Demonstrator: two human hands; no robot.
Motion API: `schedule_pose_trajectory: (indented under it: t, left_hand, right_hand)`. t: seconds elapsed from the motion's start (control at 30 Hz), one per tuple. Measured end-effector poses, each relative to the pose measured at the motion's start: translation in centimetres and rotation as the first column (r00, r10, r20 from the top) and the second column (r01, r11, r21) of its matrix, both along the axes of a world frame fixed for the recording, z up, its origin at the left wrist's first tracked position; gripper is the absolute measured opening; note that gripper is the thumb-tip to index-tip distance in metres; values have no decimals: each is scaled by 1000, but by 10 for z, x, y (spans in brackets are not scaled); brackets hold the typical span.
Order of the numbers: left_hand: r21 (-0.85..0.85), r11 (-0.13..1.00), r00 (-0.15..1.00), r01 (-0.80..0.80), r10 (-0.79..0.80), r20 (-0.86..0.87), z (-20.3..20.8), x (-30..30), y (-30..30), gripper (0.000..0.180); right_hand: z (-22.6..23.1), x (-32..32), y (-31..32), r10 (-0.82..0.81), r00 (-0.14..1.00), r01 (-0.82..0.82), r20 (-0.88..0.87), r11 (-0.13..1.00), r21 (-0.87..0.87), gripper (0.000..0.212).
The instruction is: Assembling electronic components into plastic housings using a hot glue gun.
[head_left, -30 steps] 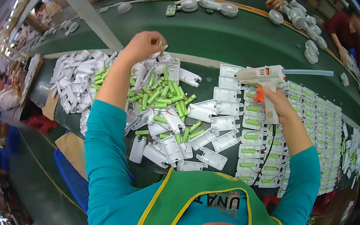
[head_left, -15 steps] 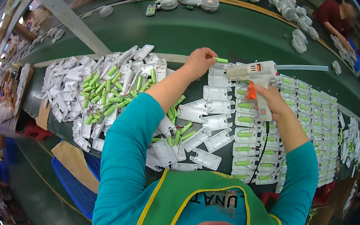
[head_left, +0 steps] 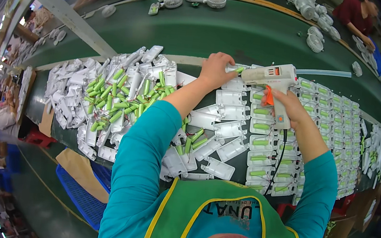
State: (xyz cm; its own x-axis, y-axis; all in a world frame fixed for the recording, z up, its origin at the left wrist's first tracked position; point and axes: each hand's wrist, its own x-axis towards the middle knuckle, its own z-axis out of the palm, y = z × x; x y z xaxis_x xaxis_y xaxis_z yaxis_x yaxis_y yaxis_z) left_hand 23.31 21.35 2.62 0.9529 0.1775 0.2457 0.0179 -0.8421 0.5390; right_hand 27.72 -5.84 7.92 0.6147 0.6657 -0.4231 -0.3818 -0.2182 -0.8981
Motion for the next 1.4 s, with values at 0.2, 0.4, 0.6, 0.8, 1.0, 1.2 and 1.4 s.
schedule_pose_trajectory:
  t: [0.2, 0.4, 0.6, 0.8, 1.0, 1.2, 1.4]
  left_hand:
    - [54, 992, 993, 114, -112, -34, -1, -1, 2, 31]
    - [-23, 993, 987, 120, -122, -104, 3, 4, 4, 28]
    - [23, 990, 984, 139, -136, -115, 3, 7, 6, 24]
    - [51, 989, 985, 137, -131, -109, 1, 10, 3, 18]
    - [107, 986, 991, 126, -119, -67, -5, 20, 7, 7]
    - [127, 982, 990, 139, -133, -55, -6, 21, 9, 6]
    - [0, 991, 991, 131, -131, 3, 1, 12, 6, 11]
  right_hand:
    - [-1, 1, 2, 15, 1000, -15, 1, 1000, -4, 40]
    - [-1, 1, 1, 9, 1000, -9, -12, 1000, 2, 39]
    - [-1, 2, 1, 11, 1000, -11, -24, 1000, 5, 39]
    - [1, 1, 0, 11, 999, -10, -30, 1000, 10, 38]
    - [1, 2, 1, 17, 999, -16, -33, 1000, 19, 38]
    - [2, 1, 2, 13, 1000, -12, -29, 1000, 15, 38]
    - [0, 1, 1, -3, 999, 4, -34, 1000, 19, 38]
